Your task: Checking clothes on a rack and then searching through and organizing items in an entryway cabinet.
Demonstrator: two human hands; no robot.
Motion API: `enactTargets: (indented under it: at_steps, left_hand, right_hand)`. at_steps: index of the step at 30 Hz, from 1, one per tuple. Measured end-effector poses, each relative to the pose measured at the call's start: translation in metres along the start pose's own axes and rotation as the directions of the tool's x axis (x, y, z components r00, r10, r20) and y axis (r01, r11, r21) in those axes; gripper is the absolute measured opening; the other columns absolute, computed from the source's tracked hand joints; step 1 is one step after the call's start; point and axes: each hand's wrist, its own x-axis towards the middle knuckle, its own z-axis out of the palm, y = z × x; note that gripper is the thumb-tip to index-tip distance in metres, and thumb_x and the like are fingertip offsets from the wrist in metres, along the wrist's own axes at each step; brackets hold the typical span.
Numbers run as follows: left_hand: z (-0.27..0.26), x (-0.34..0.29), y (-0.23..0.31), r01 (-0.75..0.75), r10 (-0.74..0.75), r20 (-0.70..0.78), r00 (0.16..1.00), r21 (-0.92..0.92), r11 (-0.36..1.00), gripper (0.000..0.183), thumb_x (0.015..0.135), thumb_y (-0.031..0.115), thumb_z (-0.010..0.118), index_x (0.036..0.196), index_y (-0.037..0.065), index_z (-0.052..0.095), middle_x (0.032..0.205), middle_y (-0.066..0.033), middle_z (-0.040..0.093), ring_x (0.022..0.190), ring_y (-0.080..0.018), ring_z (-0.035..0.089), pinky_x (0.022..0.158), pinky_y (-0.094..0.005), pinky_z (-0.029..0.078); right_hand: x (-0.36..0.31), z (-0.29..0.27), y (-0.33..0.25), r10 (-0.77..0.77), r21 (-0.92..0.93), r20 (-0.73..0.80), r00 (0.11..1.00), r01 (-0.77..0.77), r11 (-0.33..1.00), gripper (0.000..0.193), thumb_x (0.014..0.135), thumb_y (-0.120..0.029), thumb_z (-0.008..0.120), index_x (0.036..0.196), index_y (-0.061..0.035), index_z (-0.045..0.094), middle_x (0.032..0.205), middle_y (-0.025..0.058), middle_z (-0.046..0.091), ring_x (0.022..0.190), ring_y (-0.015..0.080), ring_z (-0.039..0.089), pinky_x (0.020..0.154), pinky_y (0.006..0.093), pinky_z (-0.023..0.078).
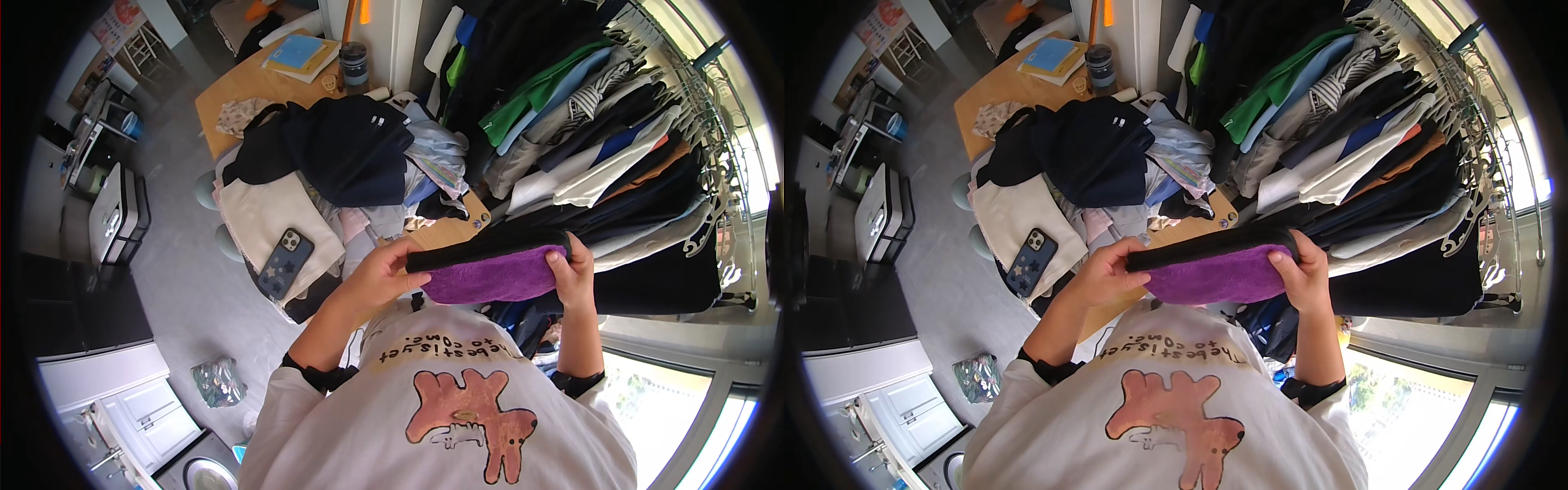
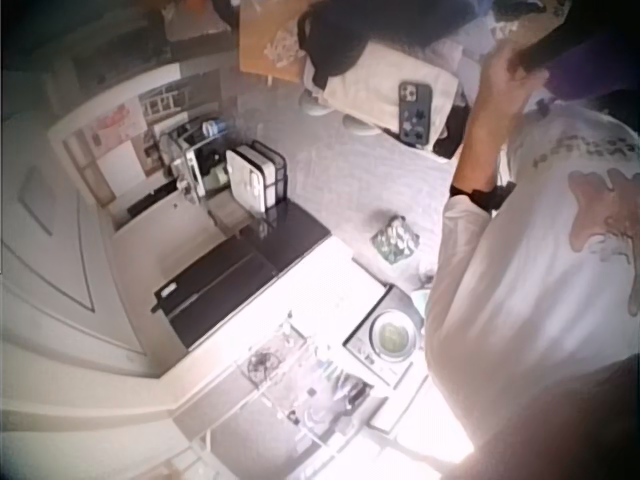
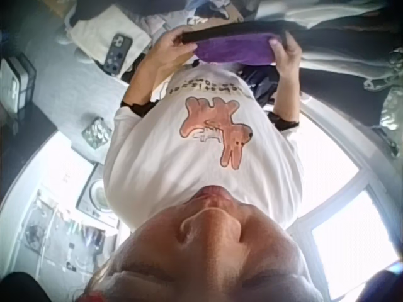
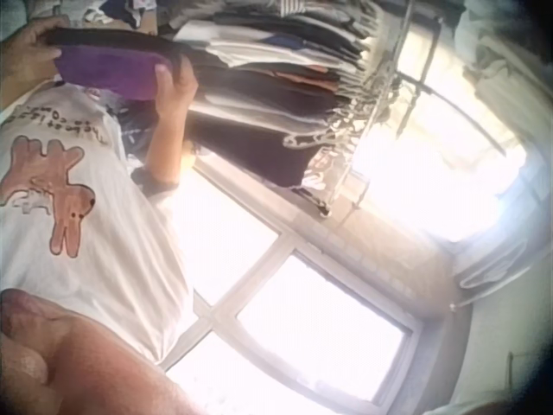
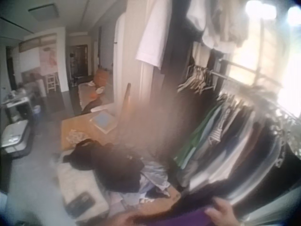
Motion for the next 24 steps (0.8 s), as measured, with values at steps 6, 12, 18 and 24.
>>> enactTargets:
  at_steps: [6,12,18,24]
  left_hand:
    - [0.008,0.007,-0.028,-0.237,0.168,-0.341,0.925,-0.172,0.956,0.028,0.101,0.019,0.053,0.122,0.002,0.046,0.113,-0.0053,0.057,0.101,-0.0111,0.055,0.09,-0.0275,0.044]
    - [0.016,0.014,-0.035,-0.022,0.433,-0.6,0.673,0.568,0.823,0.03,0.102,0.024,0.05,0.12,0.0,0.044,0.102,-0.0155,0.062,0.089,-0.0245,0.062,0.08,-0.034,0.047]
    - [0.006,0.016,-0.049,0.118,0.513,-0.623,0.591,0.696,0.709,0.031,0.1,0.023,0.052,0.117,-0.001,0.046,0.095,-0.0256,0.062,0.083,-0.0415,0.063,0.073,-0.0417,0.049]
    - [0.016,0.016,-0.046,0.11,0.555,-0.6,0.576,0.73,0.675,0.028,0.098,0.021,0.054,0.115,0.0,0.048,0.09,-0.0237,0.064,0.081,-0.0417,0.064,0.07,-0.0422,0.05]
  right_hand:
    - [-0.003,0.024,0.017,0.128,0.099,0.013,0.992,-0.128,0.987,0.022,0.097,-0.018,0.062,0.109,-0.0001,0.059,0.098,-0.0011,0.061,0.09,0.0053,0.051,0.083,0.0222,0.043]
    - [-0.001,0.051,0.037,0.214,0.153,0.019,0.977,-0.214,0.965,0.019,0.1,-0.018,0.057,0.11,-0.0016,0.057,0.097,-0.0022,0.058,0.09,0.0051,0.048,0.083,0.0212,0.042]
    - [0.006,0.061,0.068,0.228,0.015,-0.02,0.973,-0.228,0.974,0.021,0.101,-0.02,0.054,0.109,-0.0004,0.057,0.095,0.0001,0.06,0.088,0.0062,0.049,0.082,0.0225,0.043]
    - [0.012,0.061,0.116,0.34,0.131,-0.029,0.94,-0.334,0.933,0.024,0.101,-0.022,0.054,0.111,0.0002,0.057,0.093,0.0023,0.062,0.088,0.0073,0.052,0.082,0.0233,0.045]
